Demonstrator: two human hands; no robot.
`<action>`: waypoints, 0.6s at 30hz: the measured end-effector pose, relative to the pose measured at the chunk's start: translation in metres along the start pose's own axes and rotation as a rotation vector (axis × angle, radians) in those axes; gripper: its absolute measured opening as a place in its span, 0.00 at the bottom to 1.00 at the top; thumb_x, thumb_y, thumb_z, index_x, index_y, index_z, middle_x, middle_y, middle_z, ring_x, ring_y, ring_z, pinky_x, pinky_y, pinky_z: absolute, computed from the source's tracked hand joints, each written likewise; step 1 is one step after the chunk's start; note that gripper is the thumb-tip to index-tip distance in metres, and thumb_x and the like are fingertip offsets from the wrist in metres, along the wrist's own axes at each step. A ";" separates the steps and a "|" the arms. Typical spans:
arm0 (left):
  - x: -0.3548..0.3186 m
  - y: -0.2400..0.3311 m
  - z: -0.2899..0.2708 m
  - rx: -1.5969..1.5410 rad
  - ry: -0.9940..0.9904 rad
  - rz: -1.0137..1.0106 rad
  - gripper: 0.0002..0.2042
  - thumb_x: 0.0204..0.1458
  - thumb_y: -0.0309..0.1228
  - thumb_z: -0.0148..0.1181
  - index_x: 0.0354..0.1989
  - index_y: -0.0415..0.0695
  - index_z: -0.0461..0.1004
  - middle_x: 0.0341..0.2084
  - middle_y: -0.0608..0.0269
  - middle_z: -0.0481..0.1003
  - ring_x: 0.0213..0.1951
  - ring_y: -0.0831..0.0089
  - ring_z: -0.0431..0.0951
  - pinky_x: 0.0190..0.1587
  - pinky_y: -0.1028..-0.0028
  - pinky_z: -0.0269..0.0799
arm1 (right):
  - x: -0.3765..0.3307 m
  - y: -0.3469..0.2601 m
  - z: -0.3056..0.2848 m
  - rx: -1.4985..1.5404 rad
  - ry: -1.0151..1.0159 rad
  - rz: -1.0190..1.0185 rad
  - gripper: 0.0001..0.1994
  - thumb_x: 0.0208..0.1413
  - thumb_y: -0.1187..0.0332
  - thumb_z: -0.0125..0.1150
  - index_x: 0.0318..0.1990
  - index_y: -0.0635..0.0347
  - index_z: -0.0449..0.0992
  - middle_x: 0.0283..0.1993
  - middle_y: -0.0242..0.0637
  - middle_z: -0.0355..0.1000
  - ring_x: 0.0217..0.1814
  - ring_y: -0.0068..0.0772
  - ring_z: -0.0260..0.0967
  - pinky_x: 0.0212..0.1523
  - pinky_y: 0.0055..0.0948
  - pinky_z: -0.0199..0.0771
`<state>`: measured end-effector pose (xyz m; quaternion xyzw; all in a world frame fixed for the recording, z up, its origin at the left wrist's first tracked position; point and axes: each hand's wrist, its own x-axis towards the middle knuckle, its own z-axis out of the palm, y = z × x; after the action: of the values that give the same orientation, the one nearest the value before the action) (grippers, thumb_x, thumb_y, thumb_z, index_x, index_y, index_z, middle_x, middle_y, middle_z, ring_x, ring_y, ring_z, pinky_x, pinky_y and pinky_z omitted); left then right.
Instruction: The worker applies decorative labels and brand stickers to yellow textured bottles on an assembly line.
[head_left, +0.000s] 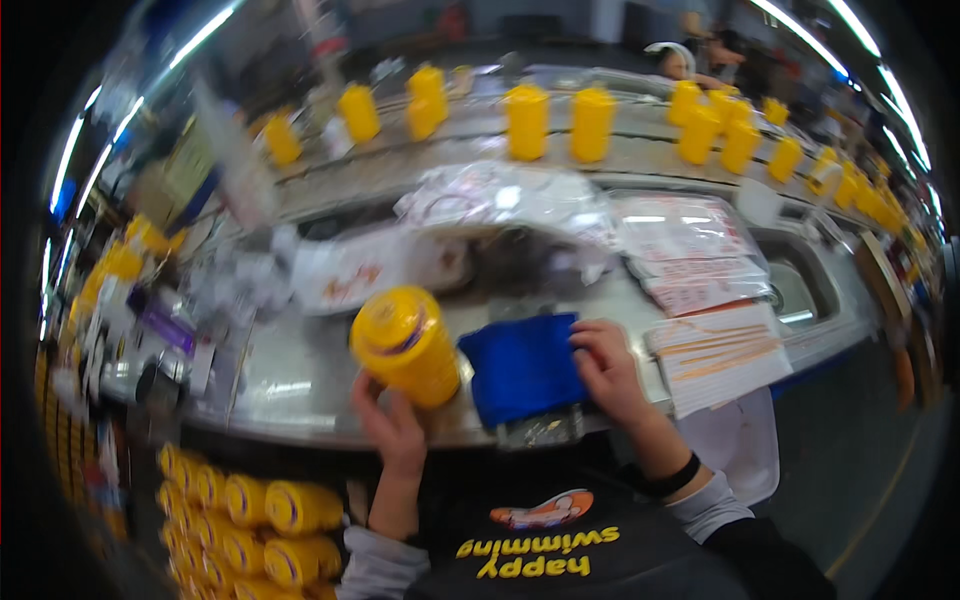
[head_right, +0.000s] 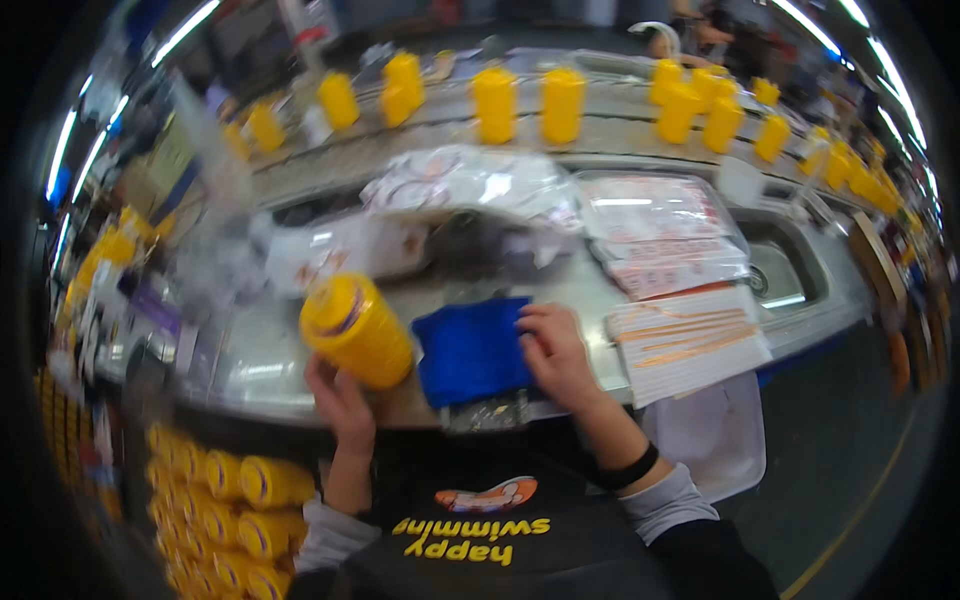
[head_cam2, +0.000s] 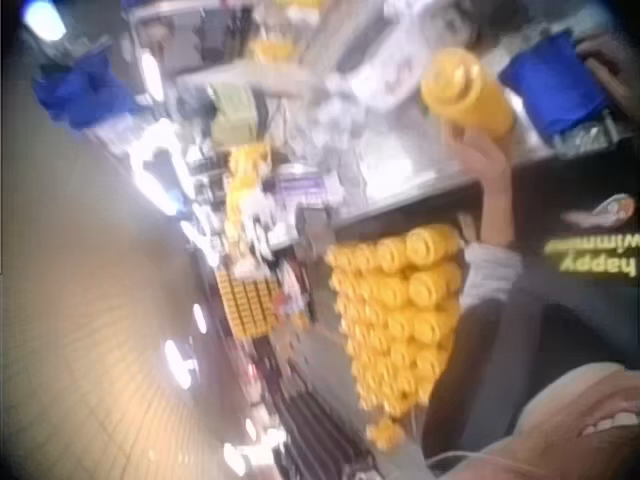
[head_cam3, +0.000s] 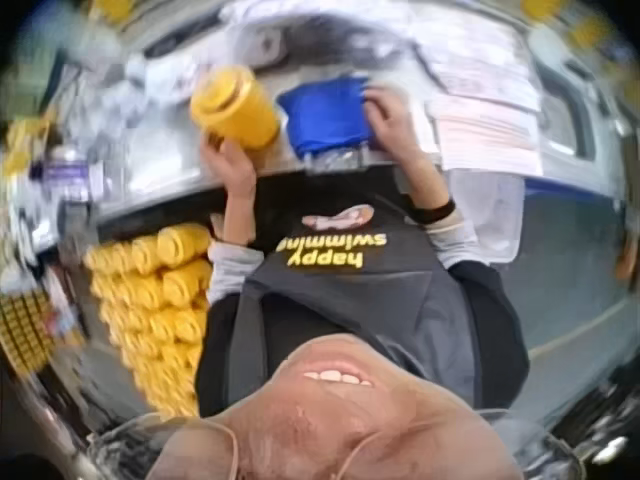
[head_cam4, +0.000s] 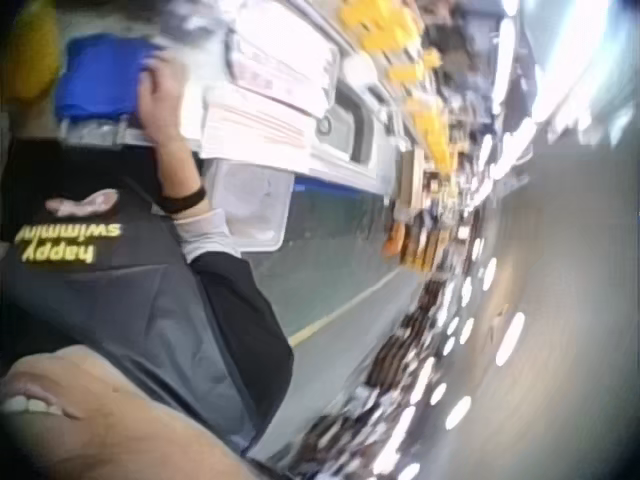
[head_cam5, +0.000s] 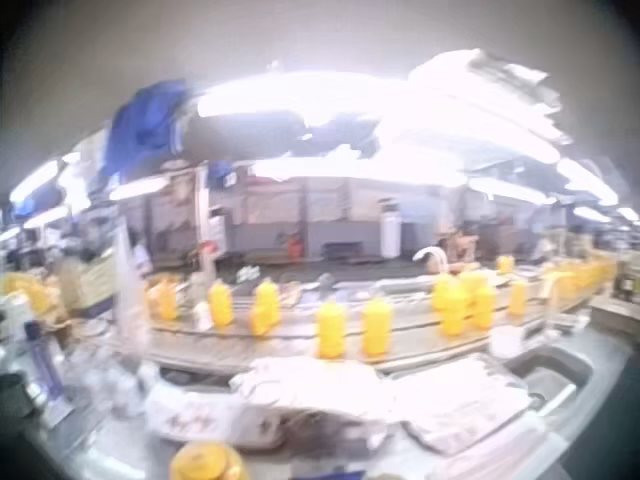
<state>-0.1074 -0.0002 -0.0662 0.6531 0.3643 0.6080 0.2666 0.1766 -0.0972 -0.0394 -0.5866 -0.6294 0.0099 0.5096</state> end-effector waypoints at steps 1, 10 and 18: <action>0.001 0.001 0.002 0.032 0.004 0.006 0.21 0.60 0.32 0.52 0.58 0.33 0.60 0.50 0.50 0.66 0.51 0.61 0.68 0.57 0.64 0.62 | 0.001 -0.003 -0.002 0.017 0.003 0.049 0.11 0.48 0.81 0.59 0.41 0.64 0.75 0.49 0.46 0.71 0.54 0.48 0.66 0.56 0.38 0.65; 0.002 0.012 -0.011 0.109 0.021 0.057 0.22 0.60 0.36 0.55 0.56 0.33 0.62 0.49 0.46 0.69 0.51 0.57 0.70 0.56 0.63 0.64 | 0.001 -0.006 0.006 0.005 -0.052 0.052 0.09 0.52 0.79 0.57 0.42 0.64 0.75 0.51 0.46 0.71 0.56 0.46 0.65 0.58 0.37 0.63; -0.003 0.014 -0.015 0.033 0.007 0.028 0.23 0.60 0.36 0.54 0.58 0.33 0.59 0.52 0.46 0.66 0.54 0.57 0.67 0.59 0.62 0.59 | 0.005 -0.019 -0.007 0.002 -0.075 0.072 0.13 0.52 0.77 0.60 0.47 0.66 0.73 0.52 0.48 0.70 0.56 0.45 0.66 0.58 0.36 0.64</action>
<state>-0.1198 -0.0126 -0.0553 0.6602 0.3662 0.6079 0.2460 0.1678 -0.1032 -0.0211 -0.6075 -0.6265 0.0509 0.4857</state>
